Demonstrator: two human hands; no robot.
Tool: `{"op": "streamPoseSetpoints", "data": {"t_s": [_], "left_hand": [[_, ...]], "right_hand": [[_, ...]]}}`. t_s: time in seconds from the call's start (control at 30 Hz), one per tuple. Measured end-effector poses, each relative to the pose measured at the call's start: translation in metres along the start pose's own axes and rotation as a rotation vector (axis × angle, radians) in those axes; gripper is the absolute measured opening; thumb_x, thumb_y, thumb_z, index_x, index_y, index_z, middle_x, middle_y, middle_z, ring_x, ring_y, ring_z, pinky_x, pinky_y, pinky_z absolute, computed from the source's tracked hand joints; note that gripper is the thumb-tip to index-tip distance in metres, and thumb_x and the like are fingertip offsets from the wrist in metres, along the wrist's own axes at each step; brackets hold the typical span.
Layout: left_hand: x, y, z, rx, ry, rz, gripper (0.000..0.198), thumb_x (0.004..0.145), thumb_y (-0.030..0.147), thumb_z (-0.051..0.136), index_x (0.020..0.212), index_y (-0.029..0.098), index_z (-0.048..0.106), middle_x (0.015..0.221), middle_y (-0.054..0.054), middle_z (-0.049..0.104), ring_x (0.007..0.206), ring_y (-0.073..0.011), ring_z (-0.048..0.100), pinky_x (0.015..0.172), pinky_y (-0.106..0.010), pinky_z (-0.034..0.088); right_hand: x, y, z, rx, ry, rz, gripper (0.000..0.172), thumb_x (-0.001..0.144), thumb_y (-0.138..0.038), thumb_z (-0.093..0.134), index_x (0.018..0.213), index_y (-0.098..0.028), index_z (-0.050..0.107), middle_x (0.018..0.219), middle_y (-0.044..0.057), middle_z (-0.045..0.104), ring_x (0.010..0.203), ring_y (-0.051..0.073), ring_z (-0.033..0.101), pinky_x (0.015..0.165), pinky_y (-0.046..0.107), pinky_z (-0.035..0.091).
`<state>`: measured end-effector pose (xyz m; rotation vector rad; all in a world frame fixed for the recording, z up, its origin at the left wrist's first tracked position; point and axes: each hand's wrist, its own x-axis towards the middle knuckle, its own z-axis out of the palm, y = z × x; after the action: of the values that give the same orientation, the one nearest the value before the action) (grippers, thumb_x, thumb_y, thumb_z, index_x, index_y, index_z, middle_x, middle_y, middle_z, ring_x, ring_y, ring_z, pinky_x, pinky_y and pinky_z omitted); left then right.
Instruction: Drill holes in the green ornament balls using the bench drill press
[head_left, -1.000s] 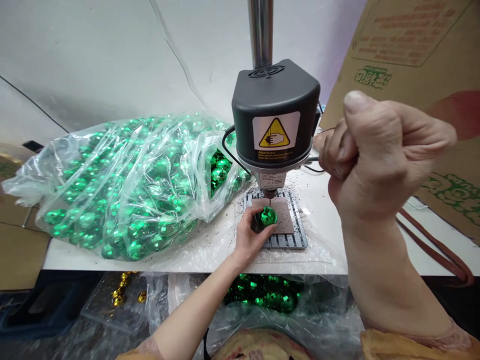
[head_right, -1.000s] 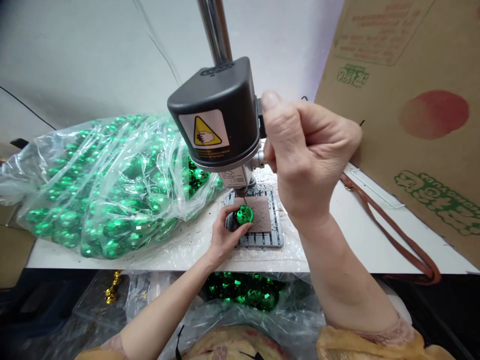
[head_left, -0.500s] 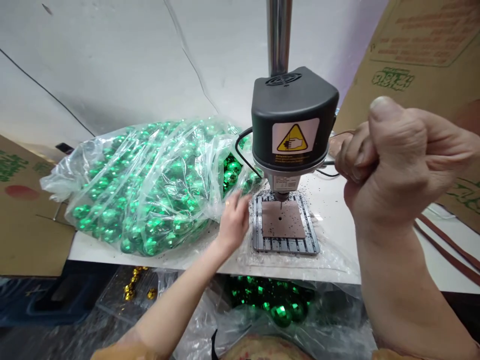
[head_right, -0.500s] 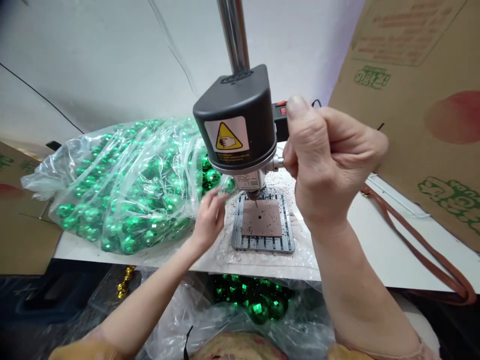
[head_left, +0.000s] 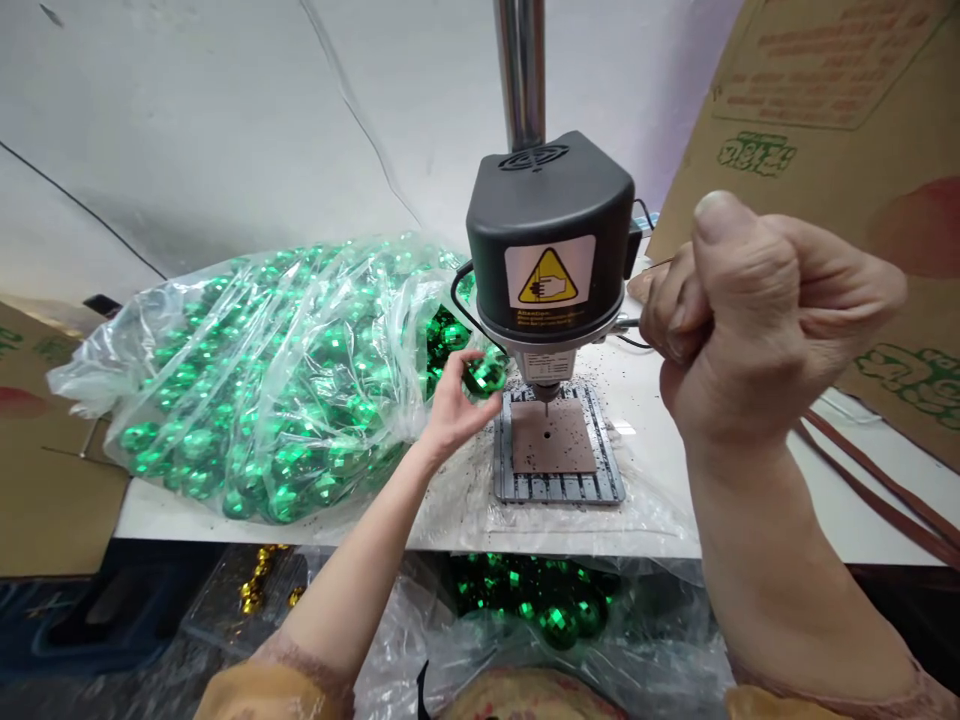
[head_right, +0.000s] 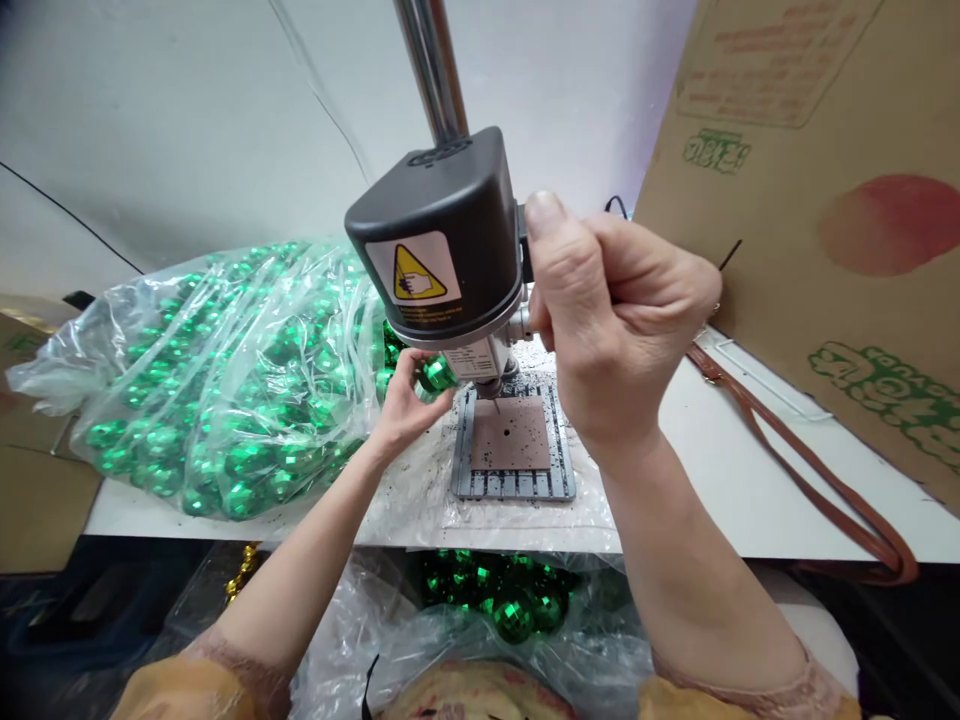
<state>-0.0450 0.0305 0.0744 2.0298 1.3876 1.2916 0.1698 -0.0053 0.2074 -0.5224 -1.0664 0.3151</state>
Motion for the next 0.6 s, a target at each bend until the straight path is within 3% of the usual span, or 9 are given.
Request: {"op": "streamPoseSetpoints", "data": {"t_s": [0.1, 0.2, 0.3, 0.4, 0.6], "left_hand": [[-0.027, 0.008, 0.008, -0.237, -0.218, -0.112, 0.042, 0.082, 0.030, 0.073, 0.117, 0.022, 0.052, 0.104, -0.004, 0.064, 0.095, -0.0186, 0.063, 0.086, -0.032, 0.051], [-0.045, 0.006, 0.015, -0.249, -0.368, -0.136, 0.042, 0.085, 0.034, 0.073, 0.122, 0.022, 0.058, 0.110, -0.006, 0.064, 0.100, -0.0203, 0.062, 0.088, -0.032, 0.050], [-0.052, 0.000, 0.020, -0.266, -0.367, -0.197, 0.048, 0.084, 0.036, 0.074, 0.127, 0.023, 0.056, 0.114, -0.007, 0.065, 0.101, -0.0203, 0.063, 0.088, -0.032, 0.050], [-0.052, -0.003, 0.024, -0.298, -0.327, -0.258, 0.047, 0.082, 0.039, 0.077, 0.121, 0.020, 0.057, 0.106, -0.006, 0.067, 0.093, -0.0182, 0.063, 0.082, -0.030, 0.050], [-0.046, 0.000, 0.034, -0.260, -0.296, -0.241, 0.047, 0.079, 0.040, 0.081, 0.118, 0.020, 0.064, 0.103, -0.006, 0.069, 0.090, -0.0195, 0.064, 0.080, -0.031, 0.050]], "right_hand": [[0.000, 0.002, 0.000, 0.029, -0.001, -0.025, 0.044, 0.084, -0.019, 0.064, 0.044, -0.020, 0.044, 0.038, -0.006, 0.034, 0.035, 0.008, 0.031, 0.040, 0.032, 0.023], [0.000, 0.002, 0.001, 0.045, 0.014, -0.034, 0.045, 0.084, -0.018, 0.064, 0.045, -0.020, 0.043, 0.038, -0.006, 0.033, 0.035, 0.007, 0.030, 0.040, 0.032, 0.023], [0.000, 0.001, 0.001, 0.070, 0.000, -0.042, 0.045, 0.085, -0.018, 0.064, 0.045, -0.020, 0.042, 0.038, -0.006, 0.033, 0.035, 0.007, 0.029, 0.040, 0.031, 0.022], [0.000, 0.001, 0.001, 0.058, -0.005, -0.052, 0.045, 0.085, -0.016, 0.062, 0.045, -0.020, 0.042, 0.038, -0.006, 0.034, 0.035, 0.007, 0.029, 0.040, 0.031, 0.023], [-0.001, 0.002, 0.000, 0.074, -0.031, -0.050, 0.045, 0.087, -0.019, 0.062, 0.046, -0.020, 0.041, 0.039, -0.006, 0.034, 0.036, 0.007, 0.030, 0.040, 0.031, 0.023]]}}
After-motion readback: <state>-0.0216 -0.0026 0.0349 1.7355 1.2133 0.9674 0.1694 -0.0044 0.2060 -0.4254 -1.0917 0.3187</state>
